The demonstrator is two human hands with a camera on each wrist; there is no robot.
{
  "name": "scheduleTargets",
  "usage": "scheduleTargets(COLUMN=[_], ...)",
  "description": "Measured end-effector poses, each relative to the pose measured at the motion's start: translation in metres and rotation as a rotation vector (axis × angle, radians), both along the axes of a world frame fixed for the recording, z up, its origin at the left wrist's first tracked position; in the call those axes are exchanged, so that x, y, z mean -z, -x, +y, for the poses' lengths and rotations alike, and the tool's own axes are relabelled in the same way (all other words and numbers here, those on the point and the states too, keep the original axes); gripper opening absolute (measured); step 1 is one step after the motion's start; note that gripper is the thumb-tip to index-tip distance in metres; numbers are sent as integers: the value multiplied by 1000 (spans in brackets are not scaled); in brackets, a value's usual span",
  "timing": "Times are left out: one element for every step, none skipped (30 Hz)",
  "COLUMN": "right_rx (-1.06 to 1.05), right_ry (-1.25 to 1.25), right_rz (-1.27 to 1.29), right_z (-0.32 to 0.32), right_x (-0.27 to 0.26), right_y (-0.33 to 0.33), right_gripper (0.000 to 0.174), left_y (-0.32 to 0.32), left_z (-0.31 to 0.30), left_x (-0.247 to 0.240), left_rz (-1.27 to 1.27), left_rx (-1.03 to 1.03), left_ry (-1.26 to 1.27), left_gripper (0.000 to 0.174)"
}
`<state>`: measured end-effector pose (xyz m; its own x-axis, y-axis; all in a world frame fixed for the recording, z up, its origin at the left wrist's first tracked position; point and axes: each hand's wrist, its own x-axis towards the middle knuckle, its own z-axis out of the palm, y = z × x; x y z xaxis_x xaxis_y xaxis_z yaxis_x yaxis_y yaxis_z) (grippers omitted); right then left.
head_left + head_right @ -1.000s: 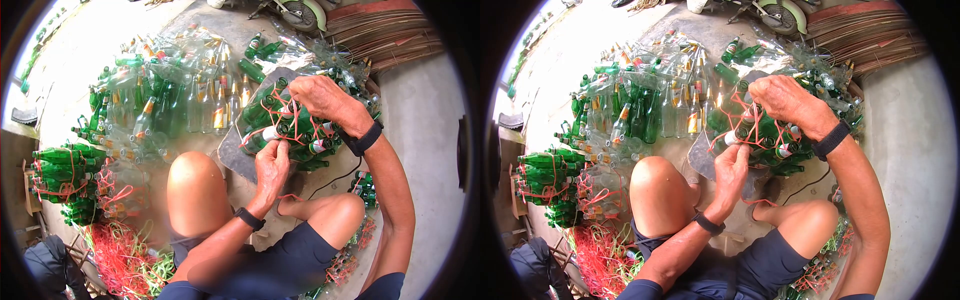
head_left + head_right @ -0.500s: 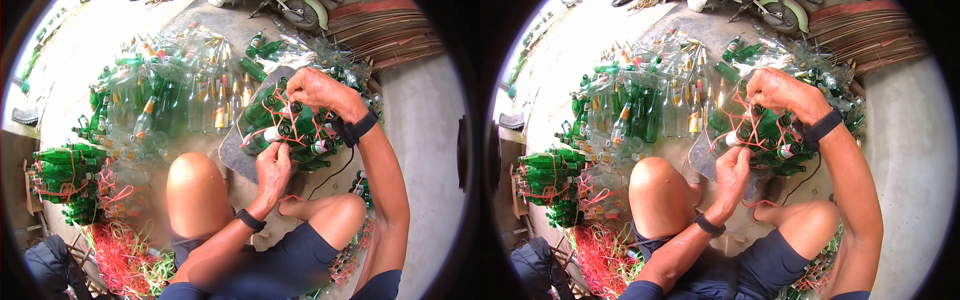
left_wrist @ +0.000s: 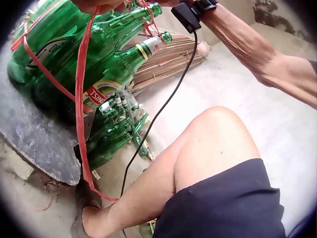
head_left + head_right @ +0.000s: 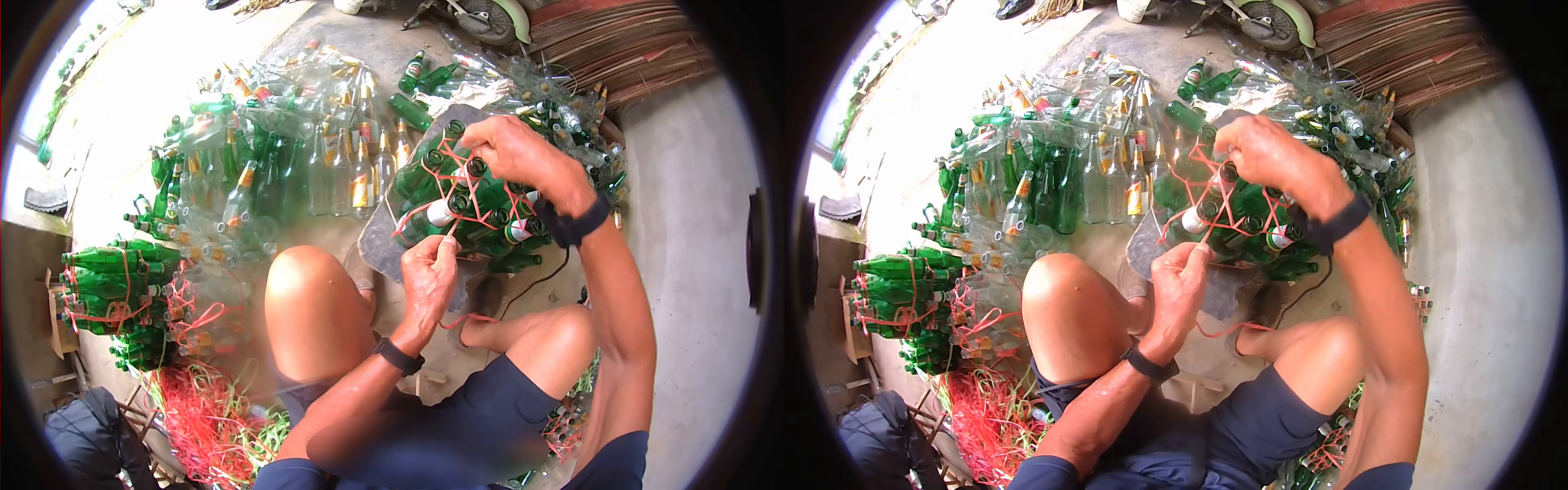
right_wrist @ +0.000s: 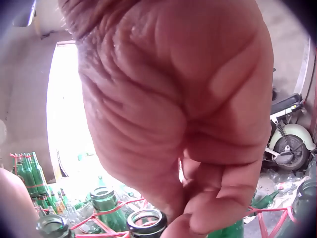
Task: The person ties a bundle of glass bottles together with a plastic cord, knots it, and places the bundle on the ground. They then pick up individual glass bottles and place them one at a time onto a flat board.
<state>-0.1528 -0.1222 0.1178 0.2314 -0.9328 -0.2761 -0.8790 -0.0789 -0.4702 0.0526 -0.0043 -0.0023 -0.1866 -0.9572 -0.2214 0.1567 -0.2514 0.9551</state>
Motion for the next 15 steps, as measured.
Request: scheduleTargets(right_rx=[-30,-60,53,52,139,229,254,297,309,320,328,338,331,324,354], right_ry=[339,678,640,641,647,651,673,639,652,665,690,692,741,793,775], right_rz=[67,133,145,143,117,91,42,8,17,26,24,19,-3,-25,-56], right_z=[13,28,45,60,74,88,100,111,121,128,133,135,135,135,134], right_x=[8,14,4,2,1,0,5,12,17,22,29,36,43,46,46], right_y=[-3,-7,-22,-31,-38,-43,-47,-49,-52,-55,-58,-58,-59,-60,-62], right_gripper=[21,18,15,15,15,14,14,15,16,18,18,18,16,15,12], left_y=[-1,-2,-4,-5,-5,-3,-2,-2,-3,-5,-9,-10,-12,-13,-13], left_z=[0,1,1,0,0,1,2,3,2,1,2,1,0,-1,-2], left_x=[-3,-6,-9,-11,-8,-1,1,3,1,-2,-4,-5,-4,-5,-6], left_rz=[0,-1,-12,-24,-25,-7,11,8,27,46,25,18,16,14,37], left_rx=[-5,-5,1,6,7,7,9,17,24,32,62,70,69,67,55], left_ry=[9,10,22,36,38,49,60,62,73,83,46,49,72,96,98], left_gripper=[26,26,26,26,26,26,26,26,25,24,24,24,24,24,26])
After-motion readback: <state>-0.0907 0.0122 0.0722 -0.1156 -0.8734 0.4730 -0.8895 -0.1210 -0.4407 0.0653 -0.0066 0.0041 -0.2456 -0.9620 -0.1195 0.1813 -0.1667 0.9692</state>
